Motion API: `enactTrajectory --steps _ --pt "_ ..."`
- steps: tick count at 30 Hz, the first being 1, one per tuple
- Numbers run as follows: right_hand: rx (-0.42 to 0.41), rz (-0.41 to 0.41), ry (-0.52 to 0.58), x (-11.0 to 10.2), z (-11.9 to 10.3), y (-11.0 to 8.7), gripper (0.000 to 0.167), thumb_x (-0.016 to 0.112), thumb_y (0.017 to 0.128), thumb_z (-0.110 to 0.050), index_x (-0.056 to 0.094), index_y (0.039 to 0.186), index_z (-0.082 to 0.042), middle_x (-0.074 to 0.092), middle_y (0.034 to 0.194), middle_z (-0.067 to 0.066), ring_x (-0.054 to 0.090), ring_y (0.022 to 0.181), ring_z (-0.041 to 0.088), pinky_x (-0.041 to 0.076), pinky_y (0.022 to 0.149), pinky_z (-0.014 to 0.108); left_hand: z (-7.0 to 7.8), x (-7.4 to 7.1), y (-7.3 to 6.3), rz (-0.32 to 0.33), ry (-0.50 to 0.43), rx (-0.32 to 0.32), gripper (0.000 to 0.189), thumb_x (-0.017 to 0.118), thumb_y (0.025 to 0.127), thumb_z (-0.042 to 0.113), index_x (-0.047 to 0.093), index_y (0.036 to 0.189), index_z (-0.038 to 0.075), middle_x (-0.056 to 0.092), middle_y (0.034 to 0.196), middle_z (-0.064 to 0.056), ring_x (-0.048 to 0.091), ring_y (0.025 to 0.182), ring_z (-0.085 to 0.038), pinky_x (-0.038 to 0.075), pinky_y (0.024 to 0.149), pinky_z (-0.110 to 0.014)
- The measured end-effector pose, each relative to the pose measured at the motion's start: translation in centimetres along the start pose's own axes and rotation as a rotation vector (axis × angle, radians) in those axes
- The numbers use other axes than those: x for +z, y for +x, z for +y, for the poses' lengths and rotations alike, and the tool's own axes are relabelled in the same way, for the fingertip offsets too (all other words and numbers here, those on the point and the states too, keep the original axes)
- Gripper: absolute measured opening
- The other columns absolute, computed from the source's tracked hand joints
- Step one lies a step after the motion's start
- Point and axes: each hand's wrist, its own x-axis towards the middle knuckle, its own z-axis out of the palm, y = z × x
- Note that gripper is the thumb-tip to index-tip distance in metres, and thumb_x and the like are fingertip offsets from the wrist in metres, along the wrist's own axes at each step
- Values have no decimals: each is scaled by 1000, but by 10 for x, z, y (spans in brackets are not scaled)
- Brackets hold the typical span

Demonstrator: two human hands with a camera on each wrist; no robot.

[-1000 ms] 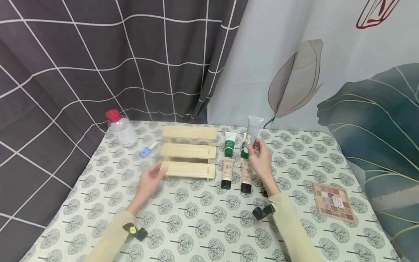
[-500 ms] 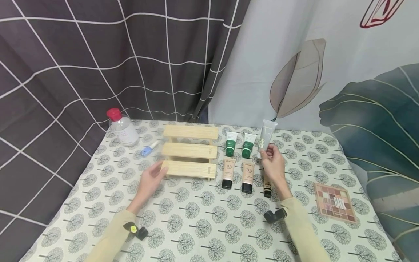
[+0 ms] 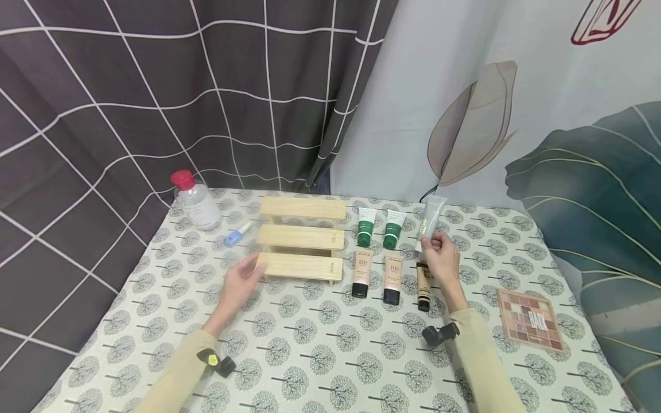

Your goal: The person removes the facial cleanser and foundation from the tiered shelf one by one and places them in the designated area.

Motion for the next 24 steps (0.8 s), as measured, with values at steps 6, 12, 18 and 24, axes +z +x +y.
enactTrajectory --steps 6,12,18,24 --pt "16 -14 -114 1 6 8 57 50 105 -37 50 135 11 61 120 24 57 89 19 50 64 15 0 0 0 -1 -4 0 56 71 96 29 54 143 3 59 143 -21 60 131 -34 53 108 -32" --pt "-22 -22 -213 4 7 15 51 53 103 -34 57 122 14 65 100 21 55 72 16 50 55 21 0 -1 0 -7 -3 6 56 70 96 30 54 143 4 59 143 -20 60 131 -34 54 108 -31" --pt "-44 -14 -254 10 7 16 49 56 101 -31 61 117 15 68 99 29 59 65 18 52 51 23 -2 -1 0 -9 -4 6 56 71 96 29 55 143 4 59 143 -21 60 130 -35 54 108 -33" --pt "-75 17 -270 11 10 17 48 56 100 -31 66 115 13 71 94 29 56 58 15 50 46 23 -2 0 2 1 8 13 55 71 96 29 55 143 4 60 142 -20 61 130 -34 54 107 -31"
